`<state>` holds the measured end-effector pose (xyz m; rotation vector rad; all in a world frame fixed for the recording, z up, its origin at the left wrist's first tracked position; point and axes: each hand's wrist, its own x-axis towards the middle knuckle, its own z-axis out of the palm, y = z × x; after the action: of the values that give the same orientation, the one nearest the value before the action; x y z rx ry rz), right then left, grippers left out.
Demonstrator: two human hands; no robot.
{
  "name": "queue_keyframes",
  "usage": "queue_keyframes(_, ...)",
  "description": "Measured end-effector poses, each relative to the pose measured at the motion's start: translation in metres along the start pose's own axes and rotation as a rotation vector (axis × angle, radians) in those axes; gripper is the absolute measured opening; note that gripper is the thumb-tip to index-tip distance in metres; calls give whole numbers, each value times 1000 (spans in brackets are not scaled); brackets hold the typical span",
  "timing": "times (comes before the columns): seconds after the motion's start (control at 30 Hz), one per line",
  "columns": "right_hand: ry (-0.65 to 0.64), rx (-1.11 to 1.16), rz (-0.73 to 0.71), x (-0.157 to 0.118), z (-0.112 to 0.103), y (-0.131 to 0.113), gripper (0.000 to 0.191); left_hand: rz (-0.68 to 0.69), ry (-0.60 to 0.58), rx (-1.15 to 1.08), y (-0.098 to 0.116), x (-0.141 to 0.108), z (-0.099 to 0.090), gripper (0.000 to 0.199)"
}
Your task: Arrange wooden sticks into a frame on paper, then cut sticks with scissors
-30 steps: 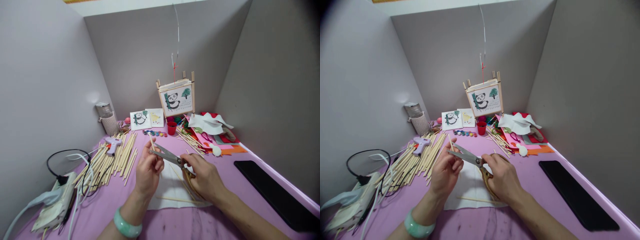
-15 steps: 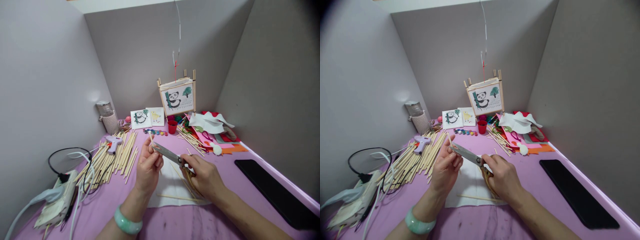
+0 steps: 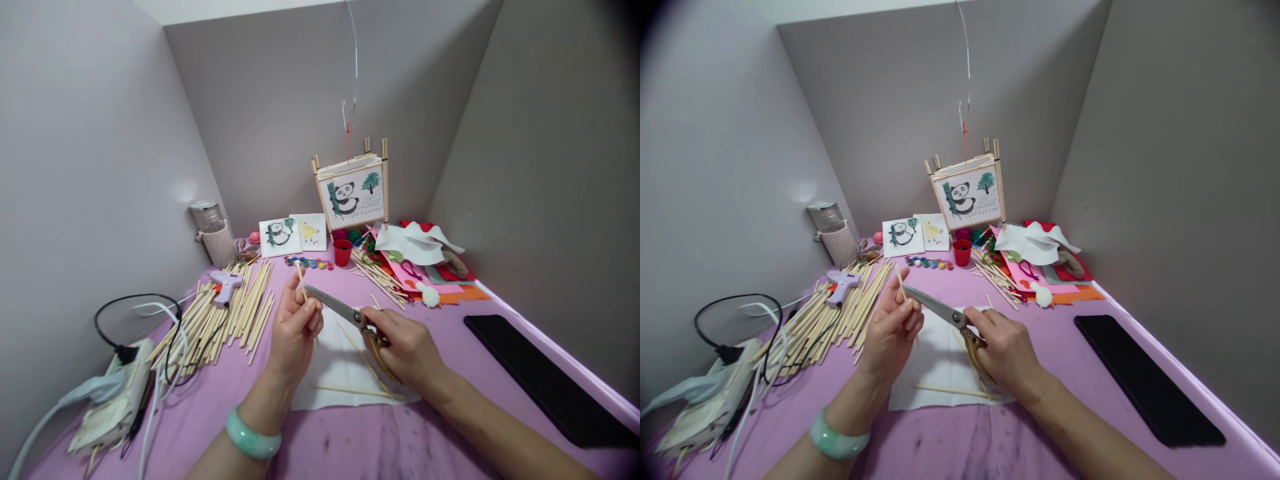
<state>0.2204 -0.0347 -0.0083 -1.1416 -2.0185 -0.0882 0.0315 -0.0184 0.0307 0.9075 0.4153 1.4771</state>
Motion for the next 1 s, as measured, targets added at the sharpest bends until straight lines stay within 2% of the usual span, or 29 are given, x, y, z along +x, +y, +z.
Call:
queue_keyframes(0.13, -8, 138, 119, 2, 2, 0, 15, -18, -2, -18, 3, 1, 1, 53)
queue_keyframes(0.2, 12, 148, 130, 2, 1, 2, 17, -43, -2, -44, 4, 1, 0, 53)
queue_keyframes(0.47, -28, -3, -2, -1, 0, 8, 33, -74, 41, -89, 7, 1, -3, 48)
queue_keyframes(0.6, 2, -98, -37, -1, 0, 8, 33, -74, 63, -91, 7, 1, -3, 49)
queue_keyframes(1.0, 19, -128, -61, -3, -1, 9, 33, -69, 47, -61, 7, 1, -4, 53)
